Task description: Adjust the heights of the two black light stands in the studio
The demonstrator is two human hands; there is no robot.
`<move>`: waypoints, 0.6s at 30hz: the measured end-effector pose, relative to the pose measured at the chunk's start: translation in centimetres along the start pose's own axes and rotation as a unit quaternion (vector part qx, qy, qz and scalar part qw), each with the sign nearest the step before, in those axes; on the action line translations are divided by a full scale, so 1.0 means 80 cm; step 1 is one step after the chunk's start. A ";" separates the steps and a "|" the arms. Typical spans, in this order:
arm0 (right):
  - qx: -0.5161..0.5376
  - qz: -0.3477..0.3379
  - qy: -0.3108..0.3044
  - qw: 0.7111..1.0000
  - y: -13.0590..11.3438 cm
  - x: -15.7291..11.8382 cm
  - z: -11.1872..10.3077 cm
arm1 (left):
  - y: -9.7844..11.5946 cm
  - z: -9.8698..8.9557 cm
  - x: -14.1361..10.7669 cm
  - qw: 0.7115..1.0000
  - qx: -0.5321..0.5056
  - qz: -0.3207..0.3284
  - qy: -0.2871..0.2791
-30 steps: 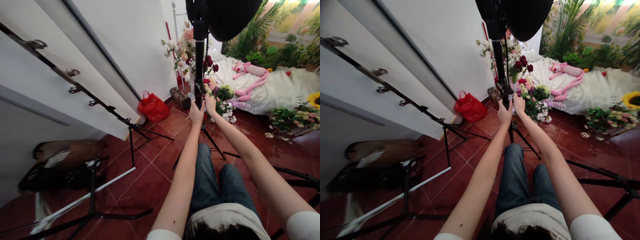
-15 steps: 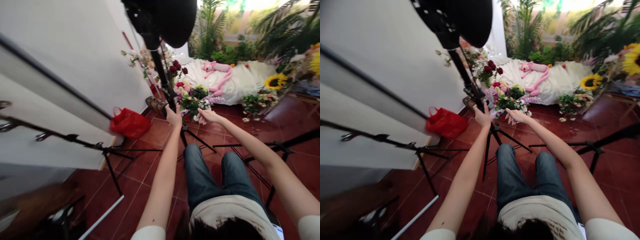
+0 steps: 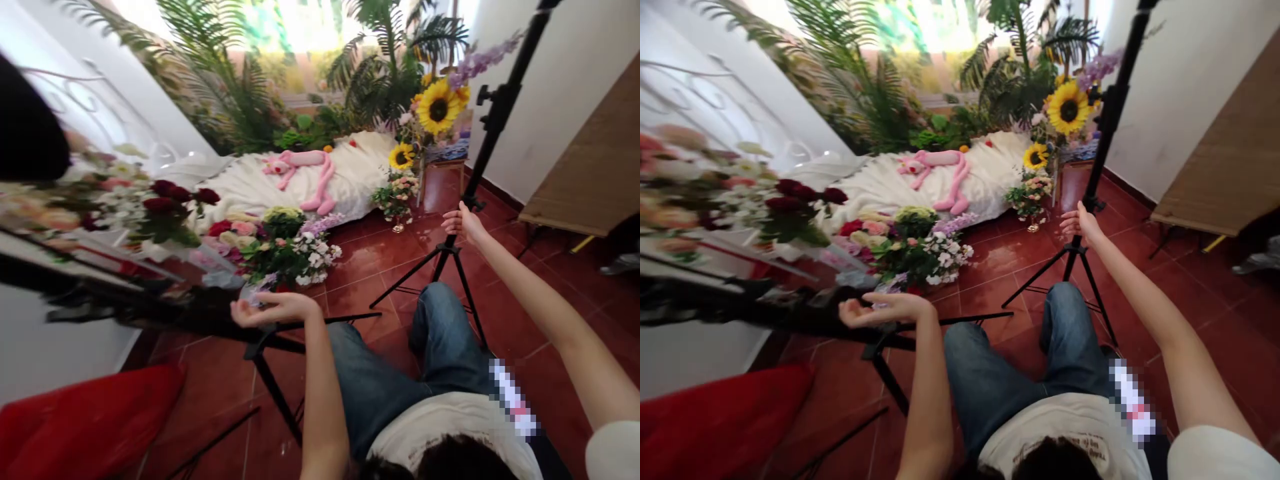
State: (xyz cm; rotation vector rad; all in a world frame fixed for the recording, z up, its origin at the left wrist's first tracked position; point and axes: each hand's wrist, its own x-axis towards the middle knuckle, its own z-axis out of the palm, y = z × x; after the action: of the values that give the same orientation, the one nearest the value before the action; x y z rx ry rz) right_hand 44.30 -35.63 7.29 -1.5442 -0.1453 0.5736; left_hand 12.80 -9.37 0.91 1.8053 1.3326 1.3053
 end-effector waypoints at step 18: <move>0.345 0.089 -0.057 0.933 -0.036 0.044 -0.092 | 0.338 0.381 -0.170 0.781 -0.384 0.075 -0.487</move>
State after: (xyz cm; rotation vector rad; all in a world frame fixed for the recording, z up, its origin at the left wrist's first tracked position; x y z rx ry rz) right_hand 51.25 -40.48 8.84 -0.8420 0.1054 0.7592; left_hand 50.95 -28.24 6.63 1.5603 0.0416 0.5900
